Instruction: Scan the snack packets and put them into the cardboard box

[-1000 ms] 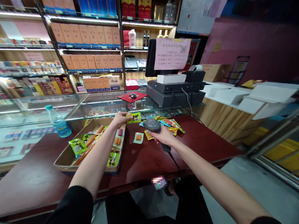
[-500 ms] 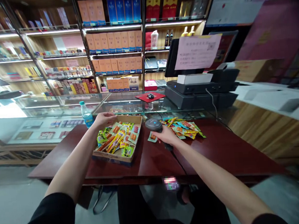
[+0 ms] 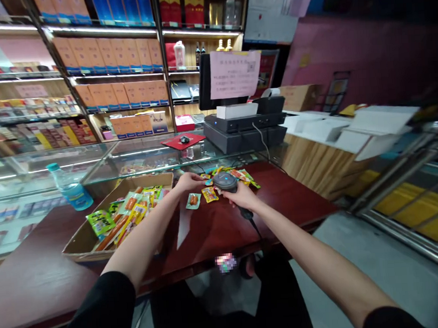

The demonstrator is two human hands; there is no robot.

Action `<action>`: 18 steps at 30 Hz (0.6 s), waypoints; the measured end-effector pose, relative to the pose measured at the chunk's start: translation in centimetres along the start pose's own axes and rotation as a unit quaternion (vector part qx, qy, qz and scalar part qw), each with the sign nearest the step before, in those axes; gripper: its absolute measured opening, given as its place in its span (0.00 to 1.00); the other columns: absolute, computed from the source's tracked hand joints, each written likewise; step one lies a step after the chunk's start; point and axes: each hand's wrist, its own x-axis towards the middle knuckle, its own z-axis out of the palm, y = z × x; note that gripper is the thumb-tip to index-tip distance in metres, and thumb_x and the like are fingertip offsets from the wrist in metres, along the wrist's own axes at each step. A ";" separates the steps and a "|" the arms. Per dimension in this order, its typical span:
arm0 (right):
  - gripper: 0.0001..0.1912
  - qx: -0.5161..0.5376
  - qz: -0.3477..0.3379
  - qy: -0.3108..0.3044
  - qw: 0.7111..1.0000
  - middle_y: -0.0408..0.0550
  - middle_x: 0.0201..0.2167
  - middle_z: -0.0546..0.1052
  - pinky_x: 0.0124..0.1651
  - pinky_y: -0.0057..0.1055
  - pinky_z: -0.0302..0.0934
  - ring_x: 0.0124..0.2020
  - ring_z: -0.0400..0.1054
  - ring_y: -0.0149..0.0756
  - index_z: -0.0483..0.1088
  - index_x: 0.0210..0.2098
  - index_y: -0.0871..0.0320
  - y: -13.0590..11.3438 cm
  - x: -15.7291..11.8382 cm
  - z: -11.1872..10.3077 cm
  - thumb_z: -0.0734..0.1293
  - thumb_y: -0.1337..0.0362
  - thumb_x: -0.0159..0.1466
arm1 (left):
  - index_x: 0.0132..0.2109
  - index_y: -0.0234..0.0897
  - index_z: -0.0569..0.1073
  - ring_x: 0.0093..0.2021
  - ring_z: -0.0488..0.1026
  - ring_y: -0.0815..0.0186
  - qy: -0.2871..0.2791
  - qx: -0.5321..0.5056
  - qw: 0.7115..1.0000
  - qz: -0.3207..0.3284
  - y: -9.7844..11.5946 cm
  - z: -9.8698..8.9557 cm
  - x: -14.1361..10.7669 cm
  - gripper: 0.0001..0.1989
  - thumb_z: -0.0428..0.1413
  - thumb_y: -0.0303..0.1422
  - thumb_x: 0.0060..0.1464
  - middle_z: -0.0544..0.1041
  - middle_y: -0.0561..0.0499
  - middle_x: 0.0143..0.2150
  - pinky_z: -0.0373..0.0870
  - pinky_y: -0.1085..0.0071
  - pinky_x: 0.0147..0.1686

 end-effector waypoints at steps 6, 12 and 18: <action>0.08 -0.029 0.034 0.020 0.999 0.41 0.14 0.71 0.19 0.24 0.61 0.13 0.66 0.30 0.70 0.29 0.59 2.1 -1.3 -1.4 0.69 0.60 0.57 | 0.34 0.36 0.78 0.43 0.76 0.57 -0.025 0.154 0.988 0.002 -1.2 4.9 1.4 0.13 0.67 0.31 0.36 0.80 0.44 0.37 0.68 0.70 0.42; 0.08 -0.046 0.056 0.017 0.997 0.41 0.14 0.72 0.19 0.24 0.61 0.14 0.66 0.31 0.70 0.31 0.59 2.9 -1.5 -1.2 0.69 0.60 0.56 | 0.35 0.35 0.75 0.51 0.72 0.50 -0.024 0.282 0.959 -0.025 -2.9 5.6 1.1 0.21 0.68 0.43 0.34 0.77 0.37 0.44 0.65 0.69 0.46; 0.07 -0.047 0.057 0.008 0.997 0.41 0.15 0.72 0.18 0.24 0.61 0.13 0.66 0.30 0.70 0.30 0.59 2.5 -1.2 0.0 0.69 0.61 0.56 | 0.30 0.38 0.71 0.43 0.74 0.57 -0.002 0.177 0.980 -0.086 -3.0 6.2 1.8 0.22 0.71 0.40 0.27 0.77 0.49 0.33 0.65 0.72 0.38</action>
